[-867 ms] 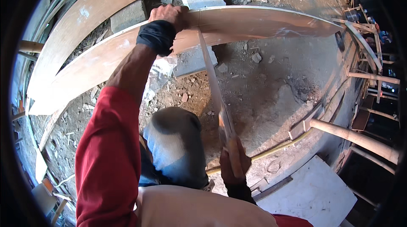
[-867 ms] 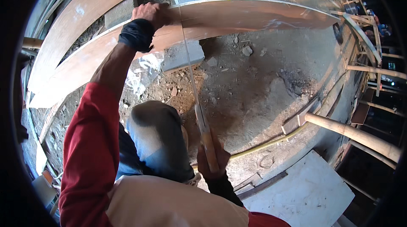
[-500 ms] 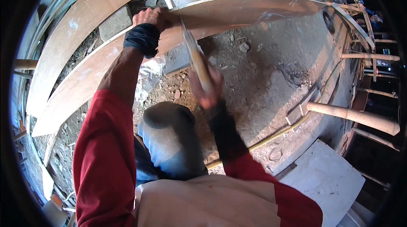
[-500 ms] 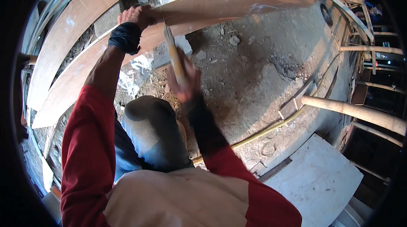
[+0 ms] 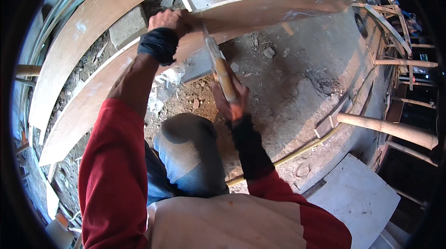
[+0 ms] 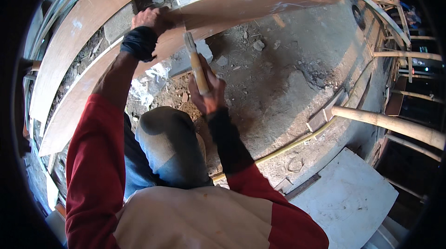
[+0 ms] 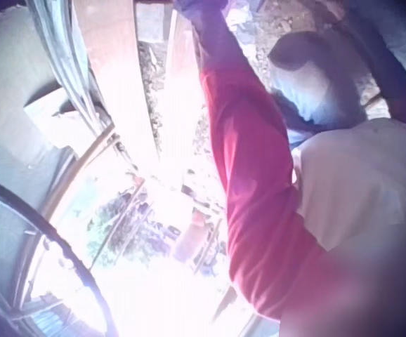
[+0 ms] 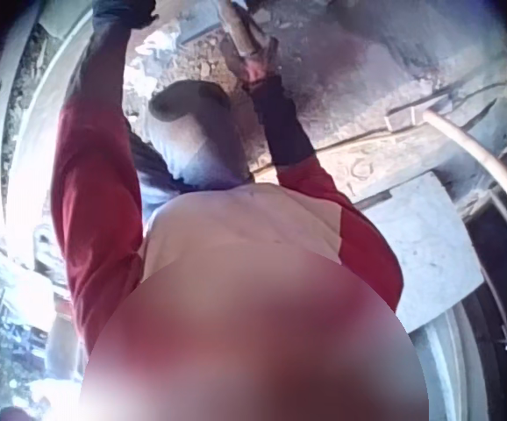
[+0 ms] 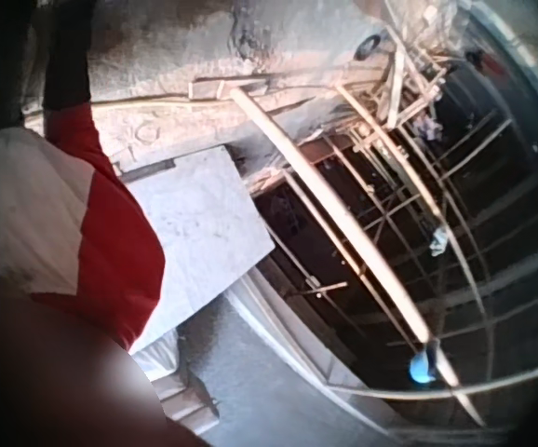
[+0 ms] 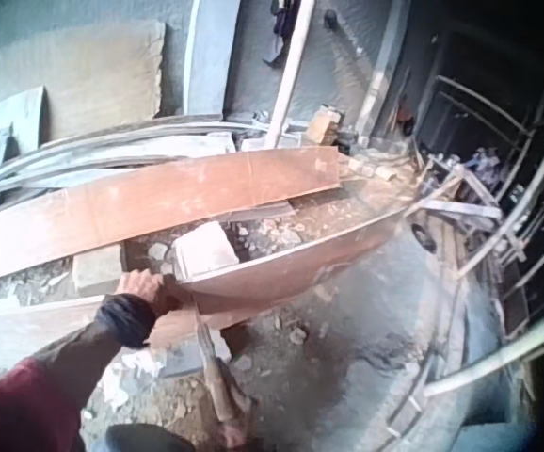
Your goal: The person measures a wooden board with a tape measure, marks it with a pencil, and then uses a hand saw to cut the board along the marked line.
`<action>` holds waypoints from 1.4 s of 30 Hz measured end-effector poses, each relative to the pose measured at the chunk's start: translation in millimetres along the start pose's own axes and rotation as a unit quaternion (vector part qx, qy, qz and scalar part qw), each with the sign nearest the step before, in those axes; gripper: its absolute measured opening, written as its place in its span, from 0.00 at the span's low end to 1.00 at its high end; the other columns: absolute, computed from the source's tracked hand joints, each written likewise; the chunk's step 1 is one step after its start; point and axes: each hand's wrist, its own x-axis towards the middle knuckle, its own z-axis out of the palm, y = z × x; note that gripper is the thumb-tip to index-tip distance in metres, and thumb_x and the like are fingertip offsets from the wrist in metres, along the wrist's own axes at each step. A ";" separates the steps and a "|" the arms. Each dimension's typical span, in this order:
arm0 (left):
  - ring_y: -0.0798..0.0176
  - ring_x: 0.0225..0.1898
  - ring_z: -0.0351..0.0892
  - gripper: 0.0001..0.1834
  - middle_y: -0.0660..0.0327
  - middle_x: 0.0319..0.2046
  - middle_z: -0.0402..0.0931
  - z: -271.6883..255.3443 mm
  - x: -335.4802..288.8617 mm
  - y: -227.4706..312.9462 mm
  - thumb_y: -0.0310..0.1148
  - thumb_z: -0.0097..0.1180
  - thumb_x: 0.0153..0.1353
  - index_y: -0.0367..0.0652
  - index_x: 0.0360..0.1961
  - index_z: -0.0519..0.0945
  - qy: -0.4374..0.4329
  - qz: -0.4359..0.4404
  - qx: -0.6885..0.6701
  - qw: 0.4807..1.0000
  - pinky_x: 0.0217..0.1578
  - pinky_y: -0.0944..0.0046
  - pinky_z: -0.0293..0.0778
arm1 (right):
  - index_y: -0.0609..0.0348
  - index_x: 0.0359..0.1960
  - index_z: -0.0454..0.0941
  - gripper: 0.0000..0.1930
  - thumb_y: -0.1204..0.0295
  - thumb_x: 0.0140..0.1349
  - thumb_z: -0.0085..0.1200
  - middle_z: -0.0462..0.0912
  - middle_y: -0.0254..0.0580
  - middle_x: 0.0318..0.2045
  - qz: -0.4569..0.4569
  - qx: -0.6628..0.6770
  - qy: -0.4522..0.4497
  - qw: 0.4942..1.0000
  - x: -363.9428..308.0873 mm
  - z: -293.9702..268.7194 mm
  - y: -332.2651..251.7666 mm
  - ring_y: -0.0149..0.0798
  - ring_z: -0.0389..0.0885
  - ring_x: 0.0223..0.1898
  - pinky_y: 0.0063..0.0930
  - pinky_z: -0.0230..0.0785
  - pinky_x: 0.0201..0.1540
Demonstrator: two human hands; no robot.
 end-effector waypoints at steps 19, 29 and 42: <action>0.47 0.41 0.89 0.19 0.53 0.39 0.88 15.0 19.3 -8.1 0.55 0.63 0.61 0.57 0.45 0.88 0.020 -0.002 -0.024 1.000 0.43 0.50 0.83 | 0.78 0.66 0.68 0.27 0.71 0.71 0.52 0.80 0.70 0.55 0.068 -0.082 -0.080 0.991 -94.5 -83.9 -103.7 0.51 0.87 0.50 0.39 0.80 0.49; 0.47 0.51 0.85 0.27 0.54 0.47 0.86 -2.5 -1.3 2.5 0.61 0.64 0.59 0.62 0.55 0.84 -0.038 -0.052 -0.008 0.998 0.51 0.46 0.79 | 0.66 0.67 0.71 0.26 0.74 0.66 0.57 0.83 0.62 0.54 0.016 0.010 -0.024 1.000 -47.7 -21.5 -8.3 0.53 0.87 0.52 0.40 0.81 0.50; 0.48 0.46 0.87 0.27 0.53 0.42 0.86 11.1 14.1 -9.9 0.63 0.65 0.56 0.58 0.48 0.86 0.091 0.003 0.009 0.996 0.47 0.47 0.81 | 0.68 0.65 0.73 0.27 0.70 0.65 0.59 0.87 0.60 0.43 -0.014 -0.019 0.001 1.000 -35.5 -16.6 4.7 0.51 0.90 0.34 0.39 0.82 0.36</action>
